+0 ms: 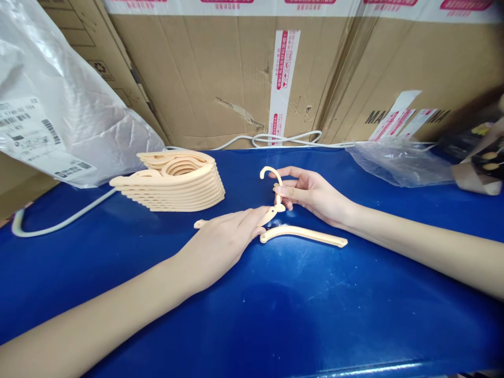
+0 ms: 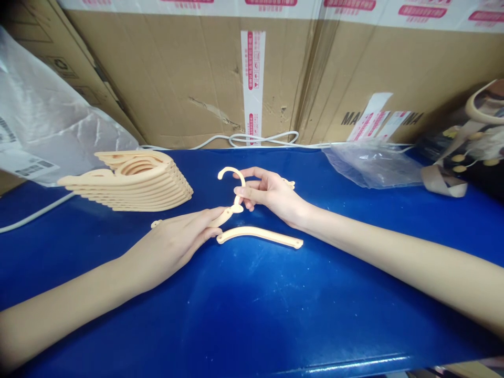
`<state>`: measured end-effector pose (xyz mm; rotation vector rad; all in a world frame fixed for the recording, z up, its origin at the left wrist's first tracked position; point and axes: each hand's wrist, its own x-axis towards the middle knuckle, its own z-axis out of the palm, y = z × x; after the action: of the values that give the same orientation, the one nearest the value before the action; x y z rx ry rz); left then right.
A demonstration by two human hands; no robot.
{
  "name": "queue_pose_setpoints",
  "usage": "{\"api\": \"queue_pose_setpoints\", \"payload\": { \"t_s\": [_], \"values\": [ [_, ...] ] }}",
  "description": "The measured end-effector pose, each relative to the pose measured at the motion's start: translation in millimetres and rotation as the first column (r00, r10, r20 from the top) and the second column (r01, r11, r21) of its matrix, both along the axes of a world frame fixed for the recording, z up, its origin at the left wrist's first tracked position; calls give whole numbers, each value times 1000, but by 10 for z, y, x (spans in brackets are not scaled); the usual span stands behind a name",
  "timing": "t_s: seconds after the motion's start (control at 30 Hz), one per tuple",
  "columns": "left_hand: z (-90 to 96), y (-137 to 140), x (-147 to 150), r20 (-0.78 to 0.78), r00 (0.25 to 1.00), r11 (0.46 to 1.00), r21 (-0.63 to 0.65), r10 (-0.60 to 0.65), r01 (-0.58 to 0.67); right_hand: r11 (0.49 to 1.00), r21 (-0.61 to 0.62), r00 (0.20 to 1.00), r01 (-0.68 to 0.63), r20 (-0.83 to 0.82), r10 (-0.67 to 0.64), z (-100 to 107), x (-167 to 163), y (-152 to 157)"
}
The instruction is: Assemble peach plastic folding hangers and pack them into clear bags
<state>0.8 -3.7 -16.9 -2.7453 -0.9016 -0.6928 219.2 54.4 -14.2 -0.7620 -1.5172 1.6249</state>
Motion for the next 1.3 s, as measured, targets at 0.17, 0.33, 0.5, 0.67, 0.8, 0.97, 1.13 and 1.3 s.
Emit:
{"api": "queue_pose_setpoints", "payload": {
  "t_s": [0.17,0.33,0.5,0.67,0.8,0.97,1.13,1.3],
  "values": [
    [-5,-3,-7,-21,1000,999,-51,6,-7,1000,20,1000,5,18,-6,3,5,-7],
    [-9,-2,-21,-17,1000,995,-100,-3,1,998,54,999,15,37,-17,-8,15,5],
    [29,-2,-9,0,1000,997,-82,12,-12,997,83,999,-1,52,-3,1,-18,-44],
    [43,-23,19,52,998,998,48,-33,31,989,99,993,-106,68,100,10,-107,-163],
    [51,-39,26,56,998,1000,-2,-17,17,998,60,999,-6,38,4,13,-121,-158],
    [125,-58,33,36,997,974,-219,75,-66,989,-123,992,80,-91,-92,46,-99,-114],
    [113,-56,18,22,989,907,-402,143,-123,978,-190,980,89,-156,-120,41,-85,-99],
    [85,-49,7,27,989,892,-435,148,-122,985,-162,985,57,-153,-82,26,-68,-83]
  ]
}}
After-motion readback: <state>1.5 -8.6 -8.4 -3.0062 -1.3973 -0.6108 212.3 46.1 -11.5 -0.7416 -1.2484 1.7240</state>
